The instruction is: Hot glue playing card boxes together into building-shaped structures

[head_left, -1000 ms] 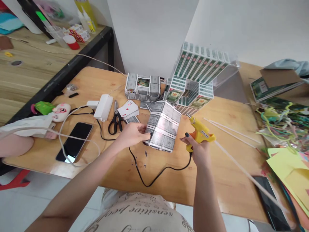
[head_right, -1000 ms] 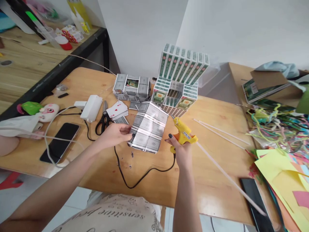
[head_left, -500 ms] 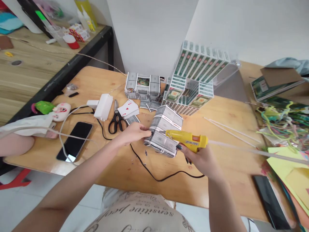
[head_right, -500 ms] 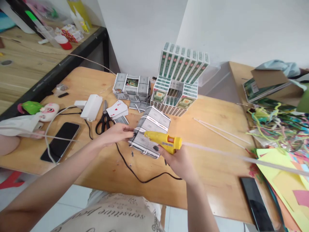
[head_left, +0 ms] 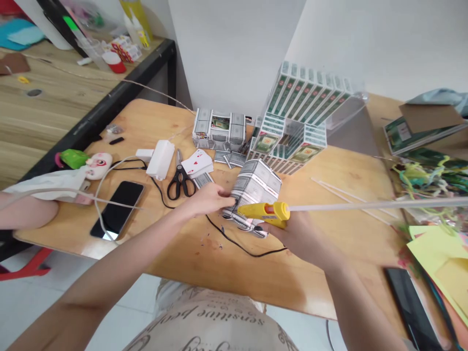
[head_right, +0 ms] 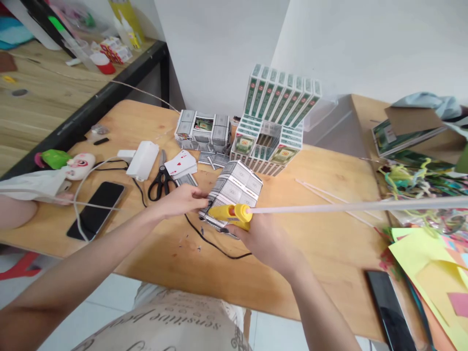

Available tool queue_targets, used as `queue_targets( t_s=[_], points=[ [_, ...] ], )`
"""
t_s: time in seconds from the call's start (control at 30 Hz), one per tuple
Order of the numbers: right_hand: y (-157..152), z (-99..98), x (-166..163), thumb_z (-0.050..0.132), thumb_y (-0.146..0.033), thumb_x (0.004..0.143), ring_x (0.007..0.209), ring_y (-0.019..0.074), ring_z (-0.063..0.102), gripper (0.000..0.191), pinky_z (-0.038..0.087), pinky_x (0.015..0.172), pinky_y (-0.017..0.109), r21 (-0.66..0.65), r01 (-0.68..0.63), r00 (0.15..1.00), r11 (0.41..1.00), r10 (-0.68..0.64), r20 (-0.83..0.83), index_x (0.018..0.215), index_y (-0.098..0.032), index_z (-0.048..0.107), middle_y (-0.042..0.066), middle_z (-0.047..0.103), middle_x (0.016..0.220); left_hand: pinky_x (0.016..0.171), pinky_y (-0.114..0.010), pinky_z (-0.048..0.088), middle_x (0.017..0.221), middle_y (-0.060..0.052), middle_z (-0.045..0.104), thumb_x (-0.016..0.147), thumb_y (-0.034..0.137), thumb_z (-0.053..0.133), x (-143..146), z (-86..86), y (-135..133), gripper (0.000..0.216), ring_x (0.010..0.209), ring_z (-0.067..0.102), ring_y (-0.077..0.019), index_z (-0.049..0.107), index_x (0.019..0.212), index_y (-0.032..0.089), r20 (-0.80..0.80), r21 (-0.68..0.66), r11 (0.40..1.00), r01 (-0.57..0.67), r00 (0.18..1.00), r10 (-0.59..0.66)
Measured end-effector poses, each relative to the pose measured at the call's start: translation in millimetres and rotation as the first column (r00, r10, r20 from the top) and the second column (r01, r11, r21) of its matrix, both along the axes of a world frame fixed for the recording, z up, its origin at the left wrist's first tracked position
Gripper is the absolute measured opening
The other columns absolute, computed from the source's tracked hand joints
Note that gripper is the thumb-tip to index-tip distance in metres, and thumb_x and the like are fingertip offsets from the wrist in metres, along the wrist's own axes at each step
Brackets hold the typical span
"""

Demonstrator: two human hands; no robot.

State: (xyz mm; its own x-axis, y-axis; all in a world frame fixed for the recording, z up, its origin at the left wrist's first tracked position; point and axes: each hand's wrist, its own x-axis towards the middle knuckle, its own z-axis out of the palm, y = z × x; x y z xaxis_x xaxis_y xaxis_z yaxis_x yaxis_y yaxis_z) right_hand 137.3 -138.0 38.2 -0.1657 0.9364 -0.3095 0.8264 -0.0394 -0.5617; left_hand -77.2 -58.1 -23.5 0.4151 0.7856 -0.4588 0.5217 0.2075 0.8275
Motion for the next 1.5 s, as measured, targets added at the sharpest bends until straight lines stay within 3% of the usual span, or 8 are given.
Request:
queue_targets(
  t_s=[0.13,0.4,0.8,1.2,1.5],
  points=[
    [3.3,6.9,-1.6,0.054,-0.041,0.082,0.055,0.0190,0.060,0.024,0.036,0.045,0.025,0.009,-0.051,0.992,0.999,0.049,0.113,0.088,-0.019,0.063,0.002,0.061,0.059,0.064,-0.023,0.048,0.072,-0.001,0.072,0.063,0.035,0.061,1.3,3.5,0.0,0.030,0.076,0.065,-0.0208,0.075,0.079,0.014,-0.005,0.007,1.000,0.025,1.000,-0.025],
    [9.6,11.9,-1.8,0.057,-0.031,0.082,0.062,0.0185,0.061,0.012,0.035,0.049,0.025,0.117,-0.178,0.976,0.977,0.160,0.148,0.086,-0.022,0.063,0.004,0.065,0.070,0.059,-0.023,0.046,0.068,-0.001,0.071,0.063,0.036,0.062,1.4,1.8,0.9,0.027,0.071,0.064,-0.0207,0.075,0.074,0.014,-0.014,0.035,0.999,0.027,1.000,-0.026],
    [17.1,5.9,5.1,0.057,-0.030,0.081,0.054,0.0154,0.057,0.013,0.034,0.048,0.024,0.049,-0.201,0.978,0.978,0.197,0.073,0.087,-0.023,0.066,0.001,0.062,0.062,0.058,-0.023,0.045,0.068,-0.001,0.071,0.065,0.034,0.061,1.4,-0.4,1.1,0.029,0.069,0.064,-0.0201,0.075,0.080,0.014,-0.012,0.032,0.999,0.039,0.999,-0.039],
    [18.4,5.9,6.9,0.061,-0.032,0.078,0.055,0.0148,0.057,0.011,0.036,0.047,0.023,0.059,-0.163,0.986,0.985,0.160,0.056,0.080,-0.021,0.064,0.002,0.062,0.065,0.059,-0.023,0.045,0.070,-0.001,0.072,0.065,0.036,0.061,1.3,0.5,1.0,0.029,0.071,0.064,-0.0206,0.076,0.079,0.015,-0.011,0.020,0.999,0.035,0.999,-0.034],
    [16.2,6.5,5.5,0.060,-0.032,0.080,0.059,0.0169,0.059,0.011,0.035,0.047,0.024,0.105,-0.183,0.980,0.977,0.173,0.097,0.084,-0.023,0.064,0.003,0.063,0.068,0.063,-0.024,0.046,0.070,0.000,0.072,0.065,0.038,0.062,0.9,-0.2,1.6,0.030,0.072,0.063,-0.0201,0.076,0.078,0.015,-0.007,0.016,0.999,0.037,0.999,-0.036]
  ],
)
